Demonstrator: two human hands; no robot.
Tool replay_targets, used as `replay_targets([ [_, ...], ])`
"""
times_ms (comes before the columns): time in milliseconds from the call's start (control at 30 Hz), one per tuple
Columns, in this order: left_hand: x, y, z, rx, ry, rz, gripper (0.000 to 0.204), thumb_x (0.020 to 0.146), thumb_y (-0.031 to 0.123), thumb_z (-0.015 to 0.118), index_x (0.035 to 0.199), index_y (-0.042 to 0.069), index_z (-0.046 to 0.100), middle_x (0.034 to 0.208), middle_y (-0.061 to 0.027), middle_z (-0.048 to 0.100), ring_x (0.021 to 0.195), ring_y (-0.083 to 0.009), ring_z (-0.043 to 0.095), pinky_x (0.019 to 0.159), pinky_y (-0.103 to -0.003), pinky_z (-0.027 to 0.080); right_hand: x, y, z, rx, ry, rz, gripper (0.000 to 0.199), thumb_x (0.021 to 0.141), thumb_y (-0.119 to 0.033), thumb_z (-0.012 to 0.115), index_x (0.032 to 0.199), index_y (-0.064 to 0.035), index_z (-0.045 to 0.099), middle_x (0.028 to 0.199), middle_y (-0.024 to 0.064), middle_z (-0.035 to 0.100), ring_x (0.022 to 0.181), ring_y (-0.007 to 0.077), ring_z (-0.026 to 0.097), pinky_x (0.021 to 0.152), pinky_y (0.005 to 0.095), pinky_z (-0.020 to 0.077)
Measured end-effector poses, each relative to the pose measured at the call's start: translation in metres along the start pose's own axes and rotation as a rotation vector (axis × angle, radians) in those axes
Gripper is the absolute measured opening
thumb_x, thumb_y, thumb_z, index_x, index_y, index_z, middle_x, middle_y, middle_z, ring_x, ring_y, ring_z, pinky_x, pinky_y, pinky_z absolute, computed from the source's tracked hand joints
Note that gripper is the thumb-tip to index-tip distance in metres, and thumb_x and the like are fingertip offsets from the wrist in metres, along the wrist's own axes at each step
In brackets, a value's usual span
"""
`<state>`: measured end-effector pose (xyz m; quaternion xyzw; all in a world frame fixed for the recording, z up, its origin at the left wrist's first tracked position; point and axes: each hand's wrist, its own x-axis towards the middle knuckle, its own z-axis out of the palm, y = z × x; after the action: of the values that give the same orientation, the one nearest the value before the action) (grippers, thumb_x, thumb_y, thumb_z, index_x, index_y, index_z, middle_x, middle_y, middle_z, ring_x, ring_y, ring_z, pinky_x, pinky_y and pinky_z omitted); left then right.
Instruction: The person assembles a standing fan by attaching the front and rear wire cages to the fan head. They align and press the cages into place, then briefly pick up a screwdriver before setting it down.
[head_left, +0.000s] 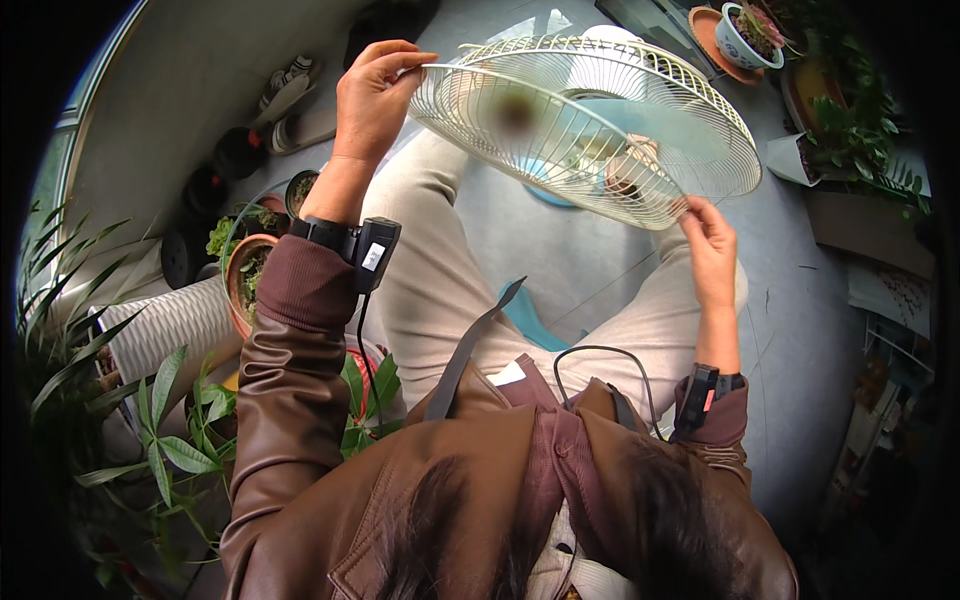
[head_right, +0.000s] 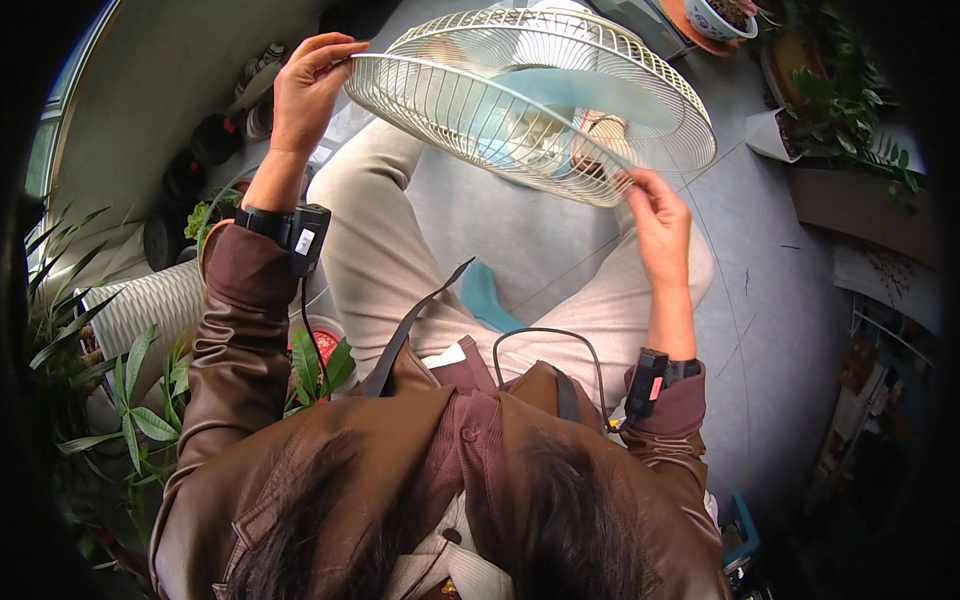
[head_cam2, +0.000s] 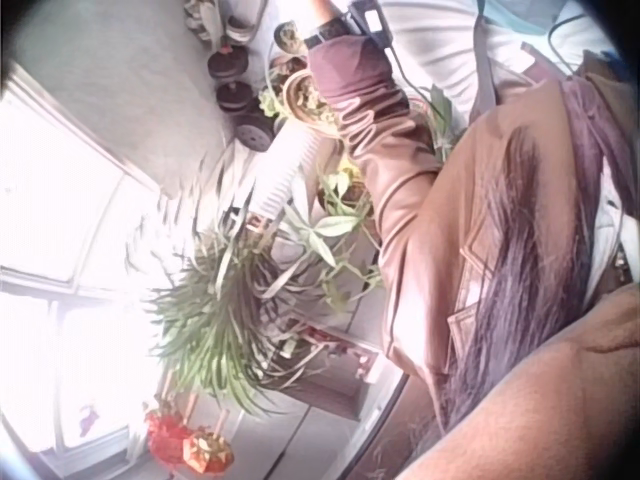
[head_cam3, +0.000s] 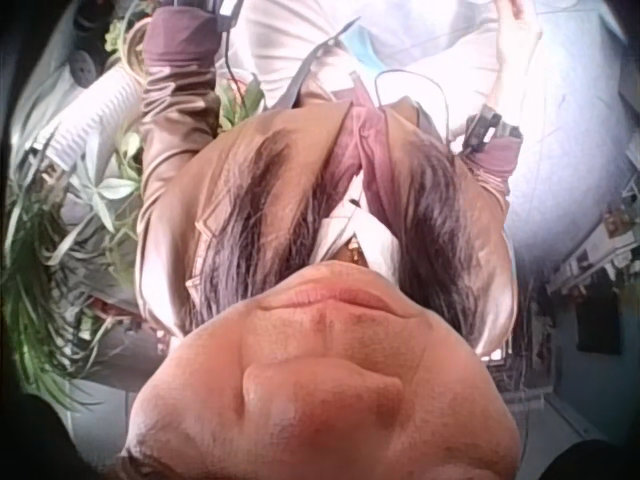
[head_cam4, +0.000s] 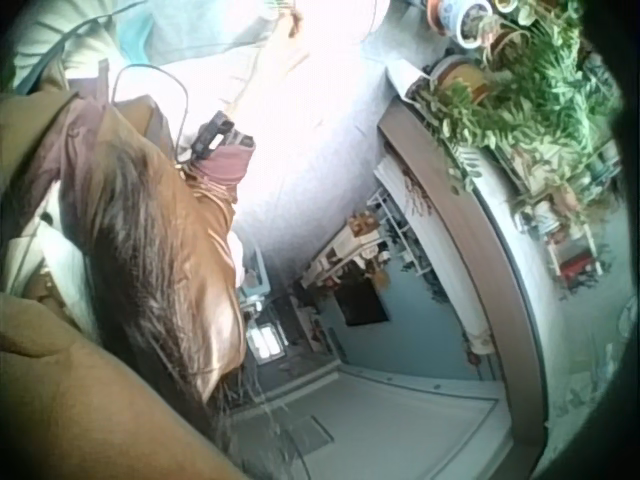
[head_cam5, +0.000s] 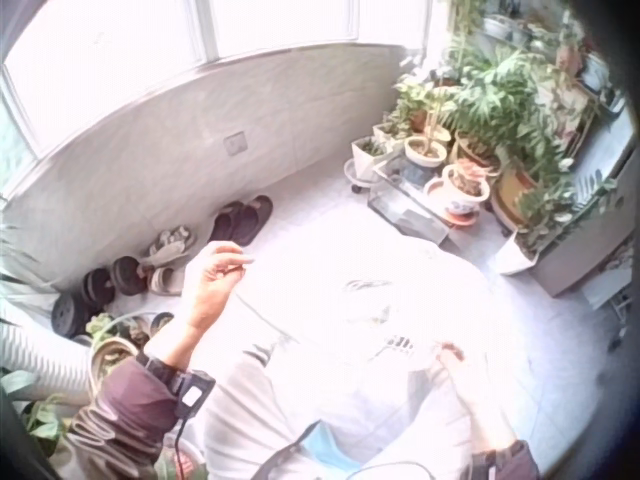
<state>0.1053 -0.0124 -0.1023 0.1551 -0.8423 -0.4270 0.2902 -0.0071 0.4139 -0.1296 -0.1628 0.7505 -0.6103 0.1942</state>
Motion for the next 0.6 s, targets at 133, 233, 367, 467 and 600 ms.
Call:
replay_targets([
  [133,-0.001,0.001,0.008,-0.122,0.013,-0.005,0.015,0.083,0.002,0.071,0.097,0.005,0.078,0.100,-0.0039,0.070,0.083,-0.0118,0.066,0.076,-0.025,0.053,0.006,-0.038,-0.025,-0.092,0.158,-0.110,0.018,0.097,-0.005,0.062,0.113,0.0027,0.068,0.106,0.0037,0.070,0.097,0.0095,0.062,0.089,0.0244,0.0486],
  [233,-0.009,0.002,0.019,-0.156,0.047,-0.064,0.014,0.082,-0.001,0.069,0.095,0.002,0.074,0.092,-0.0071,0.071,0.085,-0.0154,0.068,0.077,-0.028,0.054,0.018,-0.043,-0.039,-0.168,0.198,-0.213,0.019,0.098,-0.004,0.061,0.114,0.0025,0.067,0.110,0.0050,0.069,0.100,0.0103,0.061,0.091,0.0248,0.0479],
  [367,-0.027,0.004,0.021,-0.271,0.093,-0.114,0.018,0.086,0.007,0.068,0.102,0.005,0.074,0.098,-0.0085,0.069,0.084,-0.0198,0.066,0.078,-0.029,0.053,0.037,-0.033,-0.053,0.137,0.165,-0.132,0.023,0.097,0.001,0.059,0.119,0.0024,0.064,0.114,0.0056,0.067,0.106,0.0120,0.060,0.098,0.0258,0.0440],
  [467,-0.047,-0.016,0.011,-0.324,0.227,-0.097,0.030,0.088,0.014,0.069,0.116,0.003,0.070,0.101,-0.0080,0.070,0.091,-0.0171,0.064,0.082,-0.031,0.053,0.037,-0.027,-0.067,0.214,-0.004,-0.141,0.024,0.095,0.002,0.060,0.118,0.0015,0.063,0.114,0.0048,0.065,0.105,0.0117,0.059,0.098,0.0258,0.0422],
  [600,-0.106,-0.081,-0.032,-0.417,0.298,-0.551,0.029,0.092,0.010,0.067,0.120,0.003,0.068,0.114,-0.0056,0.069,0.103,-0.0138,0.062,0.089,-0.029,0.050,0.032,-0.027,-0.081,0.159,-0.050,-0.069,0.019,0.093,0.002,0.061,0.112,0.0006,0.064,0.112,0.0038,0.062,0.102,0.0115,0.056,0.096,0.0258,0.0405],
])
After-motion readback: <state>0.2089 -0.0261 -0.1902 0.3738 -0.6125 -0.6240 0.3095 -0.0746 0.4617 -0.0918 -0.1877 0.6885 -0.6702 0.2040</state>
